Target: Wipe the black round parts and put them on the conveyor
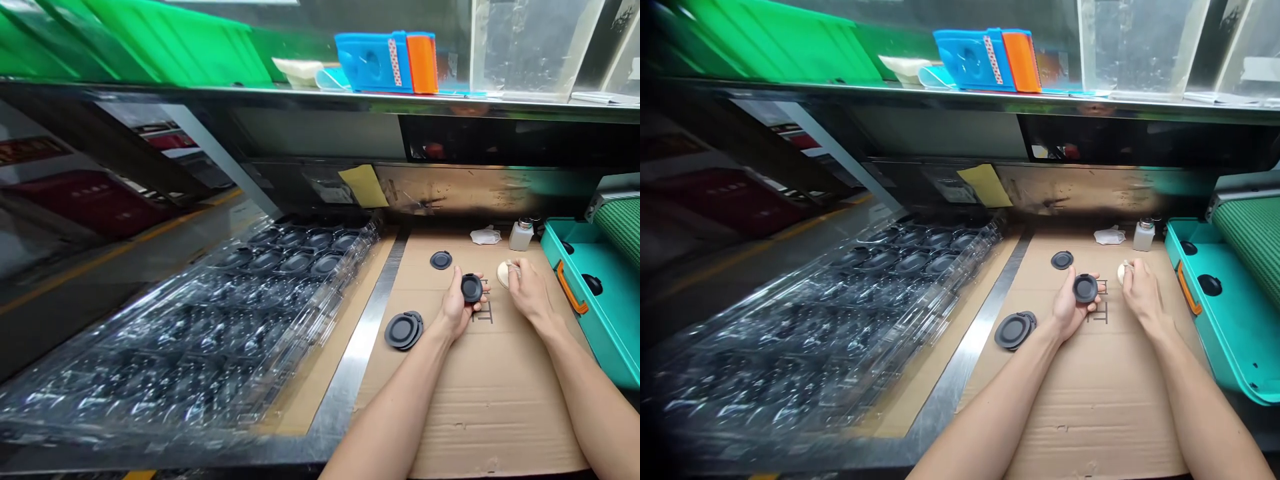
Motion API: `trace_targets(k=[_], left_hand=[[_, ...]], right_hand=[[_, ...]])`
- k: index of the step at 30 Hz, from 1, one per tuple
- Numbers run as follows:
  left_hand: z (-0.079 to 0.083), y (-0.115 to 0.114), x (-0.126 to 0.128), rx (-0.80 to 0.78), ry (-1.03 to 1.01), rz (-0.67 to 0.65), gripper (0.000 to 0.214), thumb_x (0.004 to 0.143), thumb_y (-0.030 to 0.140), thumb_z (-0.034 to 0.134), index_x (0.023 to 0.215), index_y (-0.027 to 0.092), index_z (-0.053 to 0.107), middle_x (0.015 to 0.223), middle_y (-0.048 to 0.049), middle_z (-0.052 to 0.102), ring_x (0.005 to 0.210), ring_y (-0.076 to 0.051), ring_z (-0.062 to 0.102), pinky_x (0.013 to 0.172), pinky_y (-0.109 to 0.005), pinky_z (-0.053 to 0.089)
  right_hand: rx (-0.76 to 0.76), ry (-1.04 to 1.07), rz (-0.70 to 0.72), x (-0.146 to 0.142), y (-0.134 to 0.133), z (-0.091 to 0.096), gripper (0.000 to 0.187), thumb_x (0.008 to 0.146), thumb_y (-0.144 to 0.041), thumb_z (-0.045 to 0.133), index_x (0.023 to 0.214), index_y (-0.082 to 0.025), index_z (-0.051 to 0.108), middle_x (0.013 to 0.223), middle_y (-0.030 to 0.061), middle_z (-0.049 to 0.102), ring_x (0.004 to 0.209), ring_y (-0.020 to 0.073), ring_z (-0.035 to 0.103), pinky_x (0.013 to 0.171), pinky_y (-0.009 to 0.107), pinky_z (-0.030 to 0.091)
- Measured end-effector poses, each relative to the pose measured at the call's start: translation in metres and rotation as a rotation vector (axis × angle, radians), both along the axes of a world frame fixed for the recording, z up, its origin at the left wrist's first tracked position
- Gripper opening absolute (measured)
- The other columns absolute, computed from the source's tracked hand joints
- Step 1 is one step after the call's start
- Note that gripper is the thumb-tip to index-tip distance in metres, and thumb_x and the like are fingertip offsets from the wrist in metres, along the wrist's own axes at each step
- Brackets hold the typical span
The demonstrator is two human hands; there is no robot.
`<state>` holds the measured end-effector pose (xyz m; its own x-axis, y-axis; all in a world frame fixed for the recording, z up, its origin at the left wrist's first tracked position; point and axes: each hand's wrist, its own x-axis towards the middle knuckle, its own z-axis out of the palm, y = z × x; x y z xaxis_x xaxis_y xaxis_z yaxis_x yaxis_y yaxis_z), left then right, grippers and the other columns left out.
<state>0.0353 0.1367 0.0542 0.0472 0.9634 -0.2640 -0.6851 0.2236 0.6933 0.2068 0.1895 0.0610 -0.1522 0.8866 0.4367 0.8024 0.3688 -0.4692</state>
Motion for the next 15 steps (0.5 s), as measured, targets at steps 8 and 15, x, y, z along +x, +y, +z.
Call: trace_targets(k=[8,15], left_hand=[[-0.006,0.004,-0.002,-0.053,-0.004,-0.047,0.062,0.098,0.054,0.025,0.107,0.006,0.064,0.076,-0.0153,0.069,0.045,-0.015,0.055,0.036,-0.024,0.031],[-0.001,0.006,-0.008,-0.122,-0.138,-0.171,0.044,0.098,0.036,0.031,0.094,0.007,0.063,0.071,-0.0119,0.067,0.050,-0.016,0.063,0.038,-0.021,0.045]], right_hand=[[-0.017,0.107,0.263,-0.030,-0.025,0.008,0.025,0.099,-0.036,0.039,0.104,-0.021,0.058,0.100,0.0095,0.068,0.092,0.0219,0.063,0.082,0.031,0.047],[-0.046,0.103,0.275,-0.032,-0.027,0.009,0.025,0.097,-0.036,0.043,0.101,-0.021,0.062,0.094,0.0075,0.069,0.087,0.0213,0.063,0.080,0.030,0.046]])
